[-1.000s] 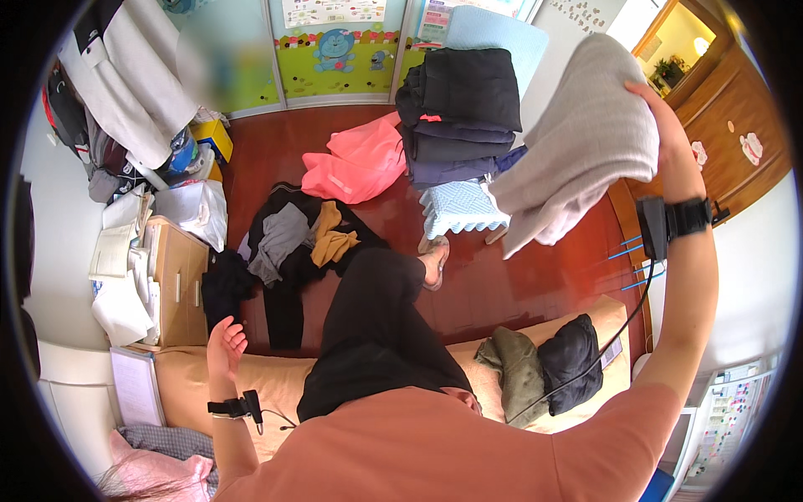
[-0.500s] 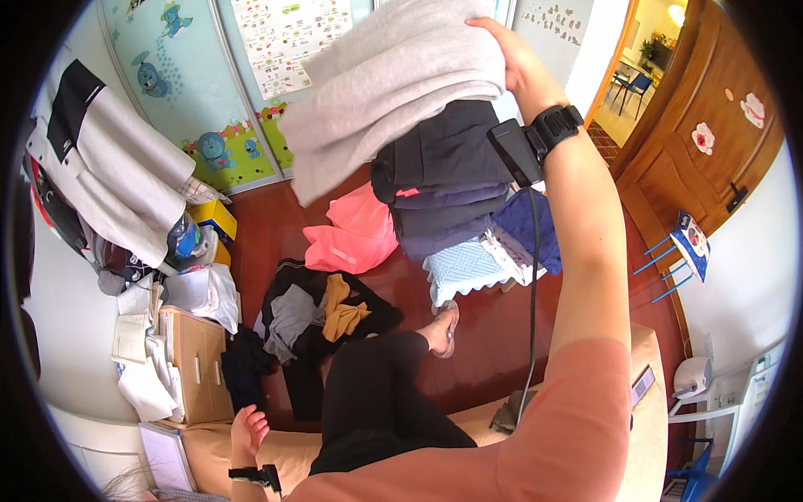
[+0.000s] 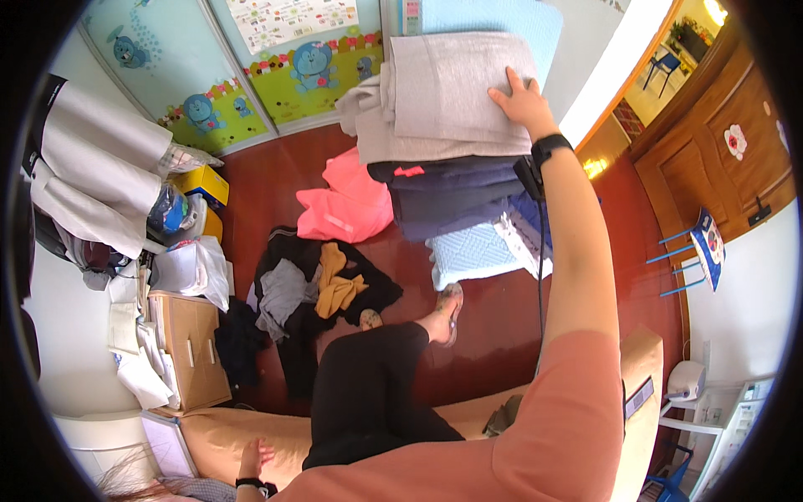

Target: The person folds various garments on the floor, including a black t-shirt, gray pants, and other items. They smooth and align each piece before stacking them into a neat pile.

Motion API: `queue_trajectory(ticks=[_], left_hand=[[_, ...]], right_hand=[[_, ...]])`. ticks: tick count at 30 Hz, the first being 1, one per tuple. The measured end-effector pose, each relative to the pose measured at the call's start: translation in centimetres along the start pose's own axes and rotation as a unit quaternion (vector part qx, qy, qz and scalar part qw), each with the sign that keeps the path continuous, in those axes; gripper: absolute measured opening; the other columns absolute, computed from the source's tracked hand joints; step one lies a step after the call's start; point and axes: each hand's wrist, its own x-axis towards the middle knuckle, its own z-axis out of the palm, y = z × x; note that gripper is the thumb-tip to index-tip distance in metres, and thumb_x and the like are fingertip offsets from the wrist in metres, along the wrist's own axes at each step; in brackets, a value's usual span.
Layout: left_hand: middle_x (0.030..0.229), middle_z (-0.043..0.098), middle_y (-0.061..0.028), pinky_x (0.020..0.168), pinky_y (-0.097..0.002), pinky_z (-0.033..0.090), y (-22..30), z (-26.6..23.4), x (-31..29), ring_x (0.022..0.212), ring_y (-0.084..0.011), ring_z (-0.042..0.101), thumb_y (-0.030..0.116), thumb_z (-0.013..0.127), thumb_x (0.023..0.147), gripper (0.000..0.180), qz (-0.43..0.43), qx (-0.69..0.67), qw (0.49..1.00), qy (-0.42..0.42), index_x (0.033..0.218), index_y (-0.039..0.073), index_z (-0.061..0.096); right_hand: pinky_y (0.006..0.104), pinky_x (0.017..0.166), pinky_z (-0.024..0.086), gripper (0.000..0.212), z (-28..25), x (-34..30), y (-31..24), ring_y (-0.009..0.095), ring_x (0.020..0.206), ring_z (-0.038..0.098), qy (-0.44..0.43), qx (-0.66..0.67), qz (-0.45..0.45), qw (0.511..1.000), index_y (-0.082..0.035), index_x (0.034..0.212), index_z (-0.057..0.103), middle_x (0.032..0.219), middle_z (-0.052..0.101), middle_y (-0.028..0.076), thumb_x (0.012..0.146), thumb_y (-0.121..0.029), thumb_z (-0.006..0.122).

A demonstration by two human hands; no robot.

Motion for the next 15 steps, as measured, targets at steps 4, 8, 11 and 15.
queue_trajectory(ticks=[4,8,11,15], left_hand=[[0.089,0.062,-0.0092,0.064,-0.0302,0.048,5.0,4.9,-0.4,0.074,-0.0173,0.058,0.037,0.042,0.092,0.038,0.064,0.039,0.996,-0.038,0.113,0.007,0.05],[0.089,0.063,-0.0093,0.064,-0.029,0.048,8.4,8.6,-0.2,0.074,-0.0163,0.059,0.036,0.042,0.093,0.036,0.101,0.072,0.989,-0.077,0.11,0.006,0.052],[0.085,0.062,-0.0074,0.061,-0.0269,0.047,9.6,10.3,1.8,0.07,-0.0139,0.058,0.037,0.043,0.093,0.035,0.12,0.116,0.98,-0.104,0.109,0.007,0.053],[0.081,0.061,-0.0056,0.057,-0.0245,0.045,11.9,11.3,5.2,0.066,-0.0108,0.056,0.034,0.045,0.093,0.032,0.184,0.151,0.966,-0.1,0.104,0.005,0.055]], right_hand=[[0.0459,0.1,0.035,0.068,-1.2,-1.2,-1.5,0.041,0.126,0.034,-0.015,-0.072,0.026,0.997,-0.031,0.141,0.023,0.143,0.024,0.02,0.083,-0.06,0.042],[0.0451,0.1,0.036,0.062,-1.1,-3.7,-2.7,0.039,0.128,0.032,-0.01,-0.086,-0.009,0.996,-0.03,0.14,0.025,0.143,0.025,0.019,0.086,-0.054,0.042],[0.0444,0.099,0.036,0.06,-0.7,-6.9,-2.3,0.04,0.125,0.035,0.014,-0.105,-0.075,0.992,-0.026,0.14,0.027,0.14,0.028,0.021,0.086,-0.047,0.046],[0.044,0.092,0.042,0.059,-1.1,-13.5,-1.9,0.039,0.115,0.045,-0.004,-0.133,-0.116,0.984,-0.023,0.136,0.033,0.136,0.035,0.02,0.083,-0.038,0.054]])
